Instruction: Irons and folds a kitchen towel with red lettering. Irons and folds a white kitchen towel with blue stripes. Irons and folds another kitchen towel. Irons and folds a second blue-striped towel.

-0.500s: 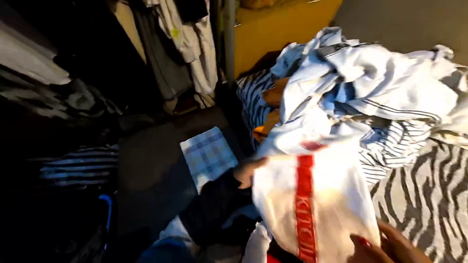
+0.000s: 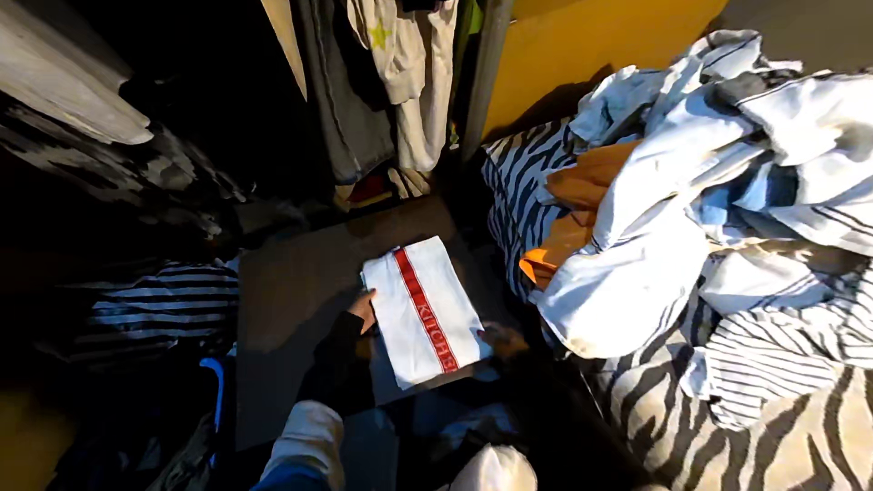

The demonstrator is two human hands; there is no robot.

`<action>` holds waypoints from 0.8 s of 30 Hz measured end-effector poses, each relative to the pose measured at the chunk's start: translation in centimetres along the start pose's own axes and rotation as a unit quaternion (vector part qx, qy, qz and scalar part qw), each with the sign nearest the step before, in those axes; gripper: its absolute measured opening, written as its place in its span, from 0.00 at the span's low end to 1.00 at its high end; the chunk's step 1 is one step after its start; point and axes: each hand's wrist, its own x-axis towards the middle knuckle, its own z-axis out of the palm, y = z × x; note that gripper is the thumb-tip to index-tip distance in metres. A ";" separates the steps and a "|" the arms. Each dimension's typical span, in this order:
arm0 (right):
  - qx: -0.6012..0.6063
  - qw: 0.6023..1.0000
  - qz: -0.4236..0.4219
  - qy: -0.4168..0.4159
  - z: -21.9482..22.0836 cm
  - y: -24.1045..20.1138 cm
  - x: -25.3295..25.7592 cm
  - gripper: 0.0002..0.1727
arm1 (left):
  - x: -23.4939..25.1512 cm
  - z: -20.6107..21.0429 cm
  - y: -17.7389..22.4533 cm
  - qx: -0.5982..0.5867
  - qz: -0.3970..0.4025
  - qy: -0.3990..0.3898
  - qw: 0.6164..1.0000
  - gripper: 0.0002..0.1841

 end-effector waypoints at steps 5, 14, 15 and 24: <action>-0.075 0.996 0.038 -0.032 -0.9 -1.9 -1.0 0.30 | -0.3 0.7 0.3 0.002 -0.013 0.033 0.999 0.26; -0.036 0.999 0.009 -0.039 -2.0 -4.5 -2.3 0.23 | -7.3 1.0 -2.7 0.170 -0.122 0.026 0.978 0.23; -0.017 1.000 -0.014 -0.017 -1.9 -4.6 -2.4 0.20 | -8.5 1.2 -3.4 0.194 -0.116 0.014 0.974 0.20; -0.051 0.996 0.063 -0.043 -1.5 -2.8 -2.5 0.31 | -9.7 1.5 -2.5 0.333 -0.122 0.012 0.935 0.24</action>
